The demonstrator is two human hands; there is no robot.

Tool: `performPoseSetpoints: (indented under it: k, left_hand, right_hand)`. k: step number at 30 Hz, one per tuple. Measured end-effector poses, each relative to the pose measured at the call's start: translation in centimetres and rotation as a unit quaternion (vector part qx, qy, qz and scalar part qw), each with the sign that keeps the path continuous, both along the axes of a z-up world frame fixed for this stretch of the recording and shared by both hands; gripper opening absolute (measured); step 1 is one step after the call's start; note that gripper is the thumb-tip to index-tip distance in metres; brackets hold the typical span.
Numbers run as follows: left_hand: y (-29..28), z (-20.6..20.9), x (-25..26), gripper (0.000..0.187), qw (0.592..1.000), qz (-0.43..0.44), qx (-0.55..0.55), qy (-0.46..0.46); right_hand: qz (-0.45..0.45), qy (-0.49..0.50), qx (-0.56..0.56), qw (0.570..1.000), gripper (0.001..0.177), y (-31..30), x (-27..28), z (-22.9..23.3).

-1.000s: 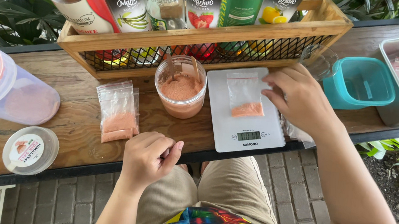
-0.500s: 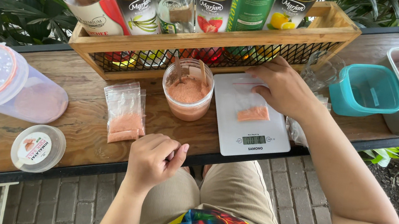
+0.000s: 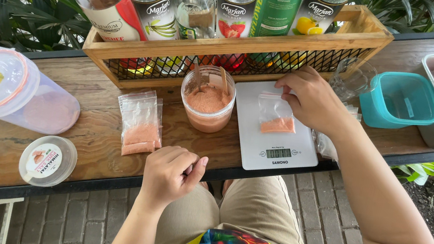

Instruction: The person scoops pink powder from a jar into small plastic bags using a spoon. They place the filled bags on a digital scale to measure the weight, then seal the bags and set them aside. The process is repeated for multiple bags.

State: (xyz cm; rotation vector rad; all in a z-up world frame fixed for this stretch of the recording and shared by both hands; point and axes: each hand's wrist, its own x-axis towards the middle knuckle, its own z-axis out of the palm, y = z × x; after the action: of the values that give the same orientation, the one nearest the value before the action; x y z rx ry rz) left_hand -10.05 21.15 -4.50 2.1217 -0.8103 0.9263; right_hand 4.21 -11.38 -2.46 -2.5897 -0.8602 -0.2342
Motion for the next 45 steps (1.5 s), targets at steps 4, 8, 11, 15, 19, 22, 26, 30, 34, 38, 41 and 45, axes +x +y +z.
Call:
performPoseSetpoints:
  k: [4, 8, 11, 15, 19, 22, 26, 30, 34, 38, 41, 45]
  left_hand:
    - [0.0, -0.1, 0.0, 0.03, 1.0, -0.001, 0.01, -0.005]
    - [-0.2, 0.3, 0.1, 0.03, 1.0, -0.009, -0.002, -0.01]
    - [-0.8, 1.8, 0.0, 0.027, 0.999, -0.03, -0.033, -0.007]
    - [-2.3, 5.6, 0.1, 0.015, 0.996, -0.061, -0.062, -0.028]
    - [-4.5, 10.9, 0.6, 0.004, 0.993, -0.092, -0.075, -0.019]
    - [-5.8, 12.1, 1.9, 0.022, 0.993, -0.098, -0.06, -0.006]
    - [-6.4, 12.9, 3.3, 0.029, 0.992, -0.123, 0.003, 0.012]
    - [-6.2, 13.3, 3.3, 0.021, 0.986, -0.156, -0.005, 0.059]
    - [-5.7, 12.6, 4.0, 0.019, 0.988, -0.148, -0.007, 0.045]
    - [-4.9, 12.5, 4.4, 0.023, 0.991, -0.123, 0.002, 0.05]
    - [-4.5, 12.4, 4.3, 0.025, 0.987, -0.137, -0.005, 0.083]
    - [-4.2, 12.4, 4.3, 0.028, 0.985, -0.14, -0.002, 0.101]
  right_hand:
    - [-0.007, -0.009, -0.015, 1.0, 0.01, 0.4, -1.7, 2.0]
    - [-0.004, -0.017, -0.012, 1.0, 0.012, 0.8, -3.6, 4.9]
    - [0.01, -0.002, 0.025, 1.0, 0.012, 1.1, -4.6, 6.8]
    - [0.018, 0.013, 0.096, 0.995, 0.009, 1.8, -6.2, 9.5]
    - [0.013, 0.044, 0.155, 0.987, 0.008, 2.8, -7.6, 11.8]
    - [-0.038, 0.123, 0.195, 0.972, 0.004, 3.9, -8.2, 12.9]
    - [-0.05, 0.176, 0.209, 0.961, 0.013, 5.2, -8.9, 13.9]
    - [-0.062, 0.187, 0.207, 0.958, 0.019, 5.8, -9.4, 14.3]
    - [-0.048, 0.171, 0.238, 0.955, 0.019, 6.3, -10.0, 14.9]
    - [0.012, 0.106, 0.201, 0.974, 0.01, 6.1, -9.9, 15.0]
    - [0.014, 0.107, 0.205, 0.973, 0.014, 5.8, -9.4, 14.6]
    - [0.021, 0.192, 0.23, 0.954, 0.02, 6.3, -9.2, 15.6]
